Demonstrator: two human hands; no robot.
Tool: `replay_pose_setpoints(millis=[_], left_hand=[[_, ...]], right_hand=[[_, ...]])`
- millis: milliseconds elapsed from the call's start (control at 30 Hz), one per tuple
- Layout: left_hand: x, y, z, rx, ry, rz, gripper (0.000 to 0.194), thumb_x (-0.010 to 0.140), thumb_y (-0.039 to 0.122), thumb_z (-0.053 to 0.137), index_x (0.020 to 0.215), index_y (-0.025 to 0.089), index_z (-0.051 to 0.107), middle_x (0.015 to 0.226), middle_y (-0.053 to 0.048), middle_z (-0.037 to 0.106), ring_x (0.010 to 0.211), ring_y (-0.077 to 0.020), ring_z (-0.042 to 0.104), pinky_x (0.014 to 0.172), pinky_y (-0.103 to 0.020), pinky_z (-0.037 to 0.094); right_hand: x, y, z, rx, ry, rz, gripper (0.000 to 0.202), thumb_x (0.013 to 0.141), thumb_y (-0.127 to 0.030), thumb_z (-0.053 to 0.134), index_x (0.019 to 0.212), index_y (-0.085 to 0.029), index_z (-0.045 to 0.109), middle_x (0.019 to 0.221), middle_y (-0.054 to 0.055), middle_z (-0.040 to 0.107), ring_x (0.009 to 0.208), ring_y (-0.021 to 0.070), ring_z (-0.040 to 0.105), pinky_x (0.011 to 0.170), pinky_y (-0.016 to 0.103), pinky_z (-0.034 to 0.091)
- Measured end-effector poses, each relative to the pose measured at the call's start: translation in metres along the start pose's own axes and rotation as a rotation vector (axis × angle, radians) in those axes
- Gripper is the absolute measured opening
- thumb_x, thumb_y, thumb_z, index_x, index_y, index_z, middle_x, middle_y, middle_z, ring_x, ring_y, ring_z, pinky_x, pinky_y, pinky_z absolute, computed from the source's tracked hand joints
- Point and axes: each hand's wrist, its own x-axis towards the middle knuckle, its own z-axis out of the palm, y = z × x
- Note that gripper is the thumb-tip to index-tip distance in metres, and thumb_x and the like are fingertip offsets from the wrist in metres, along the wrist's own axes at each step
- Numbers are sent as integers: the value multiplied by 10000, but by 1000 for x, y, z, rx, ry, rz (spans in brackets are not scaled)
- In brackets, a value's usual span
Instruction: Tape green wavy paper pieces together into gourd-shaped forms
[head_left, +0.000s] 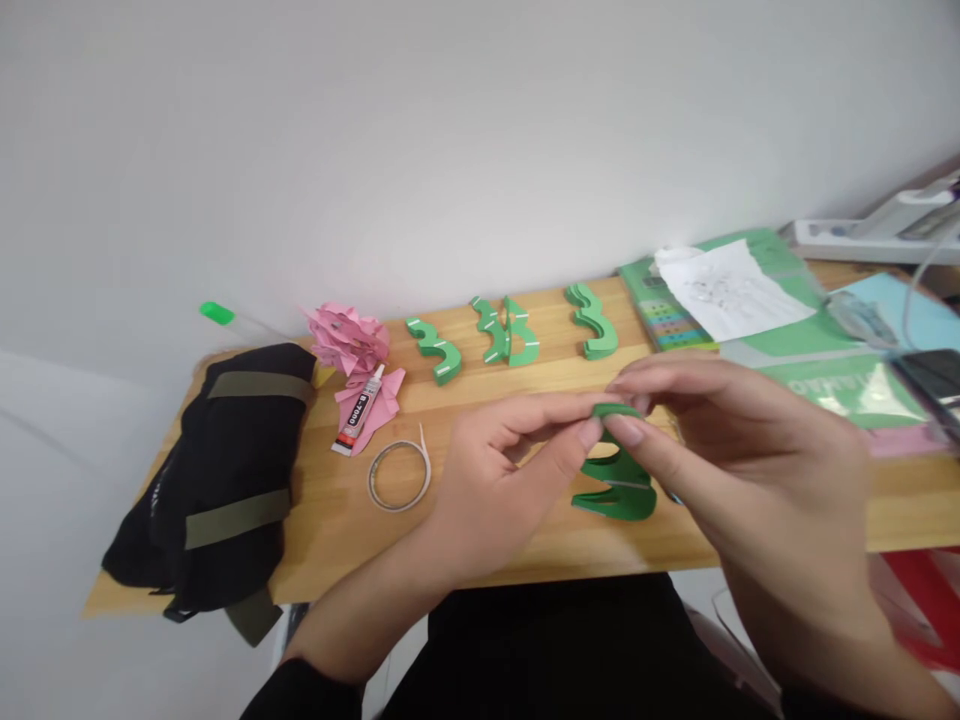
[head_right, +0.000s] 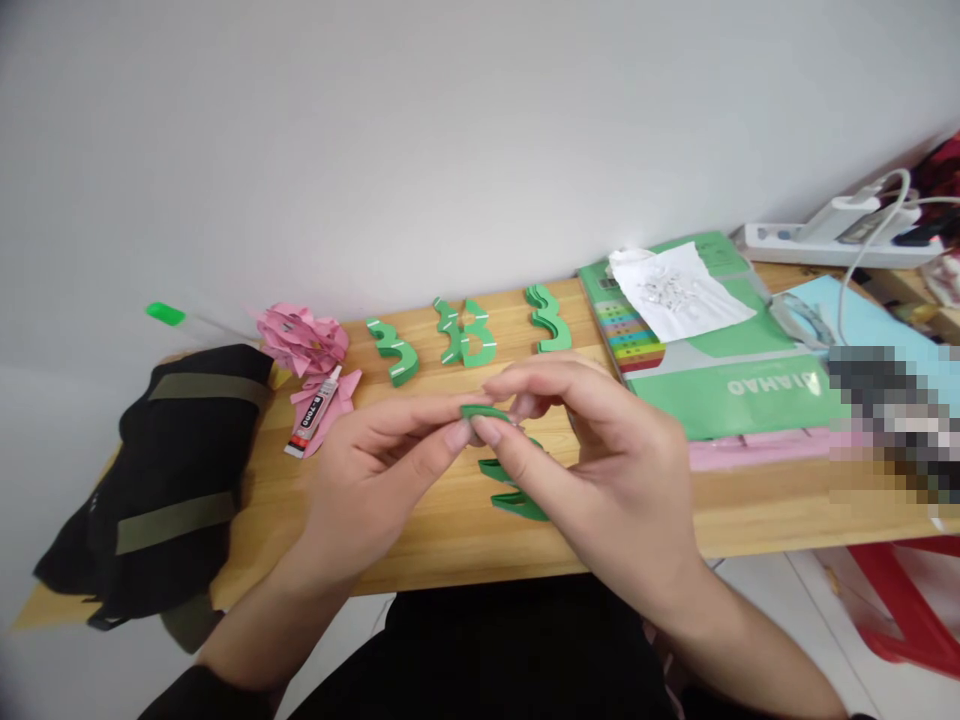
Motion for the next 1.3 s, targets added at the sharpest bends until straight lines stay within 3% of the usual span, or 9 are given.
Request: replay_pose_setpoints(millis=[167,300,533,800,1067,1300], left_hand=[[1,1,0,-79,-11,-11,242,841,59,623,930,247,746,997,49,761,926,-111,730,823,-178,606],[3,0,-1,-100,-62,-29,202,869,109,621,943,246,749,991,38,763,934,-129,730,833,-205,611],[4,-3,-8,-127,-125,-91,144,891,272,636,962,243,758,979,4,768,918,-167,736,828,-258,618],[6,2,-13,-140,-198,-137,137,884,241,643,913,207,772,885,-20,777,835,-137,736,769,-192,596],[10,0,-10,-209,-98,-249,103,831,156,674,816,181,773,719,-1,759,661,-82,705,654,-130,570],[12,0,-8,-181,-61,-269,100,813,150,683,748,169,757,672,18,738,622,-64,683,629,-112,559]], right_hand=[[1,1,-2,-3,-17,7,184,767,-149,743,909,-259,703,853,1,683,800,149,640,691,290,568],[2,0,-3,5,-17,6,173,763,-167,753,898,-267,708,824,0,685,806,158,647,657,292,568],[3,1,-8,-9,-78,-92,231,761,-112,741,915,-282,715,839,-4,692,821,153,639,662,281,561],[8,8,-13,79,-183,-229,310,738,-66,740,967,-274,721,826,-12,713,793,154,644,671,290,555],[16,7,-18,-257,-232,-529,317,771,-45,696,997,-267,689,920,24,682,774,147,661,620,275,539],[18,9,-22,-338,-295,-445,180,816,-92,663,929,-224,615,918,44,631,864,168,642,762,317,548]])
